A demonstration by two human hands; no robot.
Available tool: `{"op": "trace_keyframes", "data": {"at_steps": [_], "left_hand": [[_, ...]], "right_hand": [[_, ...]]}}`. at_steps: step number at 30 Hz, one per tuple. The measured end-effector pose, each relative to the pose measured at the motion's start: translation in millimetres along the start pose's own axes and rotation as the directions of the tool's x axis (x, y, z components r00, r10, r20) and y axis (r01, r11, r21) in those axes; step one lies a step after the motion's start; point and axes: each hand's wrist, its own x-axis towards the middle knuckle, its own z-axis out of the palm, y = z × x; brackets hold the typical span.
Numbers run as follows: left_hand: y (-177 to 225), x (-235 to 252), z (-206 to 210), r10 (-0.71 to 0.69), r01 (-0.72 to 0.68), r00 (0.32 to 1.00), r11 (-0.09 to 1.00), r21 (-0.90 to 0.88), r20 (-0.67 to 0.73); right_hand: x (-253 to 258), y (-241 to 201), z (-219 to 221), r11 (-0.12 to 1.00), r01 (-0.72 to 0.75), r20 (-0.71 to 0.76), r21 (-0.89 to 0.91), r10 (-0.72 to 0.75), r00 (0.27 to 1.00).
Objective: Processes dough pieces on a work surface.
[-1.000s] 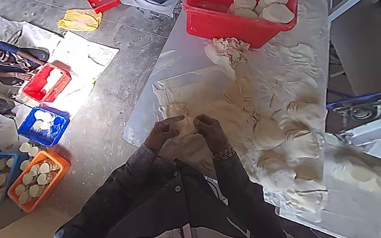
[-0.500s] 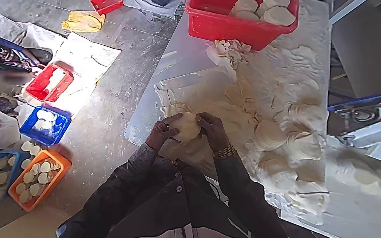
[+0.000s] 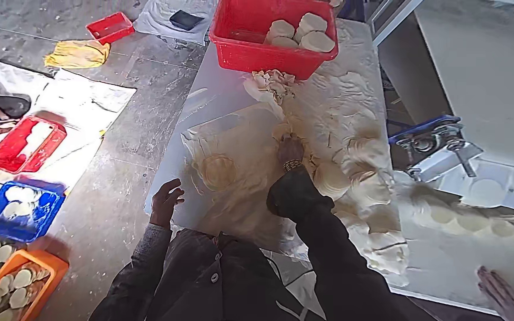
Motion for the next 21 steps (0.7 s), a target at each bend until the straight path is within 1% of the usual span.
{"op": "trace_keyframes", "data": {"at_steps": [3,5,8,10,12,14,15,16,17,18,19,20,21], "left_hand": [[6,-7,12,0.03,-0.028,0.998,0.999,-0.035,0.048],[13,-10,23,0.073,-0.069,0.993,0.997,-0.043,0.091],[21,-10,40,0.122,-0.122,0.978,0.992,-0.015,0.17],[27,-8,50,0.147,-0.15,0.966,0.989,-0.004,0.21],[35,-9,59,0.161,-0.168,0.958,0.986,0.009,0.236],[44,-10,67,0.178,-0.188,0.948,0.982,0.014,0.264],[48,-10,72,0.188,-0.199,0.941,0.98,0.01,0.281],[51,-9,78,0.202,-0.214,0.932,0.977,0.007,0.301],[54,-7,85,0.218,-0.233,0.921,0.973,0.006,0.323],[58,-6,91,0.23,-0.249,0.908,0.969,0.008,0.35],[62,-4,99,0.236,-0.259,0.896,0.966,0.01,0.375],[68,-3,109,0.233,-0.252,0.887,0.968,-0.006,0.398],[74,-3,120,0.207,-0.21,0.88,0.977,-0.04,0.426]], "right_hand": [[38,14,4,0.999,0.01,-0.058,-0.044,-0.013,0.998],[56,19,5,0.997,0.055,-0.094,-0.058,-0.06,0.994],[66,22,11,0.985,0.134,-0.077,-0.112,-0.144,0.987],[66,18,4,0.987,0.125,-0.037,-0.1,-0.129,0.991],[60,17,-6,0.996,0.092,-0.042,0.02,-0.091,0.995],[52,21,-16,0.961,0.079,-0.085,0.267,-0.058,0.995],[46,23,-18,0.902,0.088,-0.102,0.422,-0.048,0.994],[36,23,-20,0.807,0.096,-0.115,0.583,-0.035,0.993],[24,21,-23,0.674,0.102,-0.111,0.732,-0.03,0.993],[12,19,-24,0.516,0.103,-0.1,0.85,-0.033,0.994],[1,18,-26,0.375,0.097,-0.08,0.922,-0.059,0.995],[-11,17,-28,0.272,0.083,-0.057,0.959,-0.104,0.993],[-23,16,-29,0.196,0.069,-0.039,0.978,-0.156,0.987]]}}
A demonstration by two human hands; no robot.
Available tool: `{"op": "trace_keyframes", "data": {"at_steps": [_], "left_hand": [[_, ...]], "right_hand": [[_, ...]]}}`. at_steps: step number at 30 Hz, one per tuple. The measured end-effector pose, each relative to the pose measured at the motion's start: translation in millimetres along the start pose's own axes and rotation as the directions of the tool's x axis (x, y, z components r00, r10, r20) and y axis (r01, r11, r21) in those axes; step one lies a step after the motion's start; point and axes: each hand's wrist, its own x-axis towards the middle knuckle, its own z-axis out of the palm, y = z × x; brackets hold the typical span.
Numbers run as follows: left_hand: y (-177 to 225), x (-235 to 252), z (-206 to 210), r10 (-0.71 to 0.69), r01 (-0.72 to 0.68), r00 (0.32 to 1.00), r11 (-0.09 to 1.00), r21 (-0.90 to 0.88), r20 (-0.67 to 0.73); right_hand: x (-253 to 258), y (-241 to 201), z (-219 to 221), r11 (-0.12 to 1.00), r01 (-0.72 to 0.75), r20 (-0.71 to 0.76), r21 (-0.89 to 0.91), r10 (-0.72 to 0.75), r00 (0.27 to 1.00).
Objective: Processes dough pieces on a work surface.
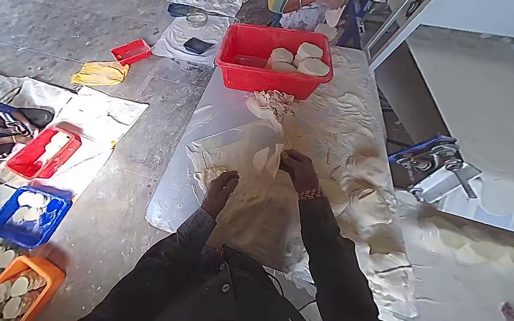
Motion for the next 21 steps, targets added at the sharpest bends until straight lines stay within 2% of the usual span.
{"op": "trace_keyframes", "data": {"at_steps": [4,7,10,11,13,14,16,19,21], "left_hand": [[27,17,40,-0.182,0.219,0.973,0.916,-0.336,0.139],[42,14,61,-0.091,0.133,0.989,0.887,-0.443,0.115],[41,10,65,0.004,0.007,1.0,0.888,-0.46,0.023],[41,9,63,0.027,-0.024,1.0,0.883,-0.469,0.0],[46,5,59,-0.006,-0.014,0.999,0.851,-0.525,-0.037],[49,2,56,-0.048,0.009,0.997,0.831,-0.557,-0.055],[55,-5,52,-0.128,0.041,0.987,0.791,-0.61,-0.099],[57,-13,46,-0.139,0.046,0.985,0.786,-0.617,-0.103],[57,-18,41,-0.107,0.044,0.992,0.8,-0.599,-0.071]], "right_hand": [[-38,0,12,0.98,-0.042,0.171,0.196,0.008,0.985],[-55,6,15,0.978,-0.016,0.16,0.206,-0.018,0.987],[-72,3,17,0.997,0.031,-0.004,0.073,-0.031,1.0],[-78,1,17,0.998,0.07,-0.072,0.005,-0.07,0.995],[-90,-1,20,0.963,0.221,-0.155,-0.157,-0.245,0.957],[-96,0,22,0.914,0.319,-0.161,-0.249,-0.364,0.917],[-106,5,31,0.765,0.493,-0.083,-0.415,-0.572,0.816],[-112,16,47,0.595,0.548,0.048,-0.587,-0.651,0.758],[-111,22,57,0.548,0.533,0.052,-0.645,-0.663,0.746]]}}
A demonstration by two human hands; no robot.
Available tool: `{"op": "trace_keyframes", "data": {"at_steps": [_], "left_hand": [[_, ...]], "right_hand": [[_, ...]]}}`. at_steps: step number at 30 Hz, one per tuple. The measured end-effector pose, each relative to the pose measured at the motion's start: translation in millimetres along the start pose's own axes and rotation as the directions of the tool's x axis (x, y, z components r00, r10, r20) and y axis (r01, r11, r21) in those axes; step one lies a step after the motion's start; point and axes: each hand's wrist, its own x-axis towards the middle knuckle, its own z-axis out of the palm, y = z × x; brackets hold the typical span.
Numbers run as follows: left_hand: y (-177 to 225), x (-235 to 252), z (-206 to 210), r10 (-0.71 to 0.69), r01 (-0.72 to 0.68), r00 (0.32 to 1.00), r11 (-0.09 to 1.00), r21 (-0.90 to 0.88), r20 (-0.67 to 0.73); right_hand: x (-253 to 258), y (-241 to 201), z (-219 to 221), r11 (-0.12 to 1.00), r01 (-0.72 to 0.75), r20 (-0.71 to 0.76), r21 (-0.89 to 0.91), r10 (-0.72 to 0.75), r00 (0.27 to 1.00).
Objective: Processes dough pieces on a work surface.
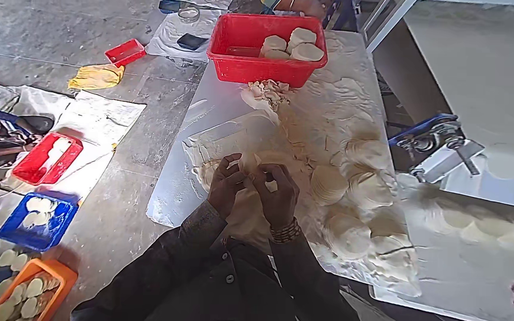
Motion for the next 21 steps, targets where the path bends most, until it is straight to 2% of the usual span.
{"op": "trace_keyframes", "data": {"at_steps": [3,6,8,10,11,12,15,17,19,21], "left_hand": [[3,-5,-9,0.058,-0.061,0.997,0.997,0.055,0.056],[7,-7,-19,0.103,-0.108,0.992,0.992,0.065,0.077],[8,-9,-24,0.112,-0.116,0.991,0.992,0.054,0.072],[9,-9,-30,0.134,-0.136,0.987,0.991,0.018,0.083],[9,-9,-33,0.15,-0.15,0.984,0.989,0.002,0.094],[8,-9,-36,0.161,-0.161,0.981,0.987,-0.011,0.105],[6,-8,-43,0.159,-0.155,0.978,0.987,-0.035,0.136],[5,-9,-46,0.145,-0.141,0.98,0.989,-0.04,0.137],[6,-11,-47,0.142,-0.14,0.984,0.99,-0.023,0.104],[8,-12,-48,0.142,-0.142,0.988,0.99,-0.001,0.062]], "right_hand": [[2,-1,10,0.994,-0.058,0.017,0.09,0.056,0.998],[8,-5,12,0.906,-0.227,0.142,0.359,0.187,0.972],[12,-9,10,0.729,-0.358,0.249,0.584,0.259,0.933],[16,-8,7,0.468,-0.47,0.363,0.748,0.305,0.881],[18,-6,6,0.372,-0.519,0.418,0.77,0.321,0.85],[19,-4,6,0.333,-0.571,0.478,0.75,0.324,0.817],[18,-2,8,0.381,-0.731,0.684,0.566,0.278,0.674],[16,-3,11,0.35,-0.785,0.75,0.512,0.264,0.607],[15,-5,12,0.317,-0.778,0.713,0.542,0.316,0.625],[17,-7,9,0.333,-0.743,0.645,0.581,0.369,0.669]]}}
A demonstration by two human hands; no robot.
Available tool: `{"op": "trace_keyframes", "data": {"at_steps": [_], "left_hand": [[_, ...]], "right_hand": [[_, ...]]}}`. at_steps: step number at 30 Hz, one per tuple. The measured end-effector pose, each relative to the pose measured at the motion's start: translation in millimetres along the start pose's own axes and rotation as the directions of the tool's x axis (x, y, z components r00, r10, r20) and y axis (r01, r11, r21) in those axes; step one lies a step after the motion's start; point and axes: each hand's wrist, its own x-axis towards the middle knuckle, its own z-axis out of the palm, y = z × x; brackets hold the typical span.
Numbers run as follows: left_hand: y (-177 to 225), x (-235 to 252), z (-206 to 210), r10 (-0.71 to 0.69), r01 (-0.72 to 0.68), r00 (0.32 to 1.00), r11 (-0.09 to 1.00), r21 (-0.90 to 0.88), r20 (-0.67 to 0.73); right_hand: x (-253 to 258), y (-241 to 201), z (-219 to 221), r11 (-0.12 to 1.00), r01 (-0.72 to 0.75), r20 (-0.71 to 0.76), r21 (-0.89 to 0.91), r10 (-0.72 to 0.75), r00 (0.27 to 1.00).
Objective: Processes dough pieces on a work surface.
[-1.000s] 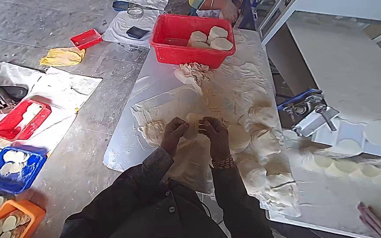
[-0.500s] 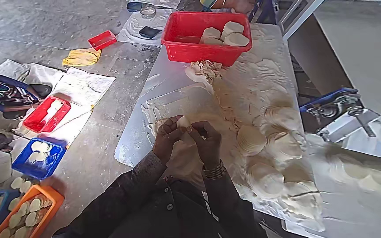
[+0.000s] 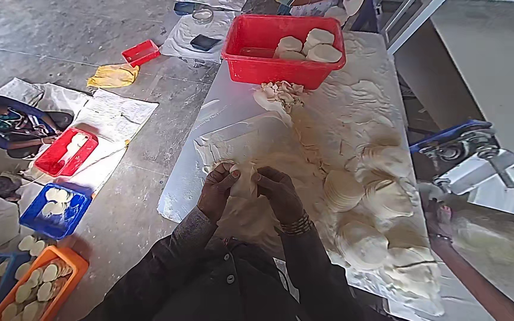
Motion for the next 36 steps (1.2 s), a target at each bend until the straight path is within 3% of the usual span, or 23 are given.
{"op": "trace_keyframes", "data": {"at_steps": [3,8,12,15,19,24,28,32,36], "left_hand": [[0,-2,-3,0.015,-0.014,0.997,1.0,0.016,-0.073],[3,-5,-3,-0.026,0.029,0.992,0.999,0.023,-0.12],[3,-8,-7,0.009,-0.009,0.997,1.0,0.008,-0.082],[4,-9,-10,0.007,-0.007,0.998,1.0,0.009,-0.055],[5,-9,-12,0.025,-0.025,0.995,1.0,-0.002,-0.093],[5,-9,-12,0.014,-0.019,0.994,0.998,-0.053,-0.104],[3,-11,-13,0.015,-0.017,0.996,1.0,-0.026,-0.085],[-5,-12,-16,0.075,-0.071,0.996,0.994,0.086,-0.047],[-11,-7,-28,0.104,-0.101,0.994,0.986,0.13,-0.018]], "right_hand": [[-1,-4,2,0.999,0.031,-0.097,-0.038,-0.035,0.995],[-5,5,10,0.99,0.011,-0.079,-0.139,-0.022,0.997],[-7,13,14,0.973,0.054,-0.085,-0.226,-0.075,0.993],[-7,15,16,0.982,0.074,-0.062,-0.172,-0.086,0.994],[-9,10,18,0.982,0.115,-0.138,-0.148,-0.136,0.981],[-12,13,22,0.955,0.118,-0.164,-0.272,-0.167,0.972],[-12,23,25,0.92,0.139,-0.094,-0.365,-0.185,0.978],[-12,22,24,0.942,0.148,-0.062,-0.3,-0.174,0.983],[-16,13,17,0.98,0.177,-0.042,-0.09,-0.182,0.982]]}}
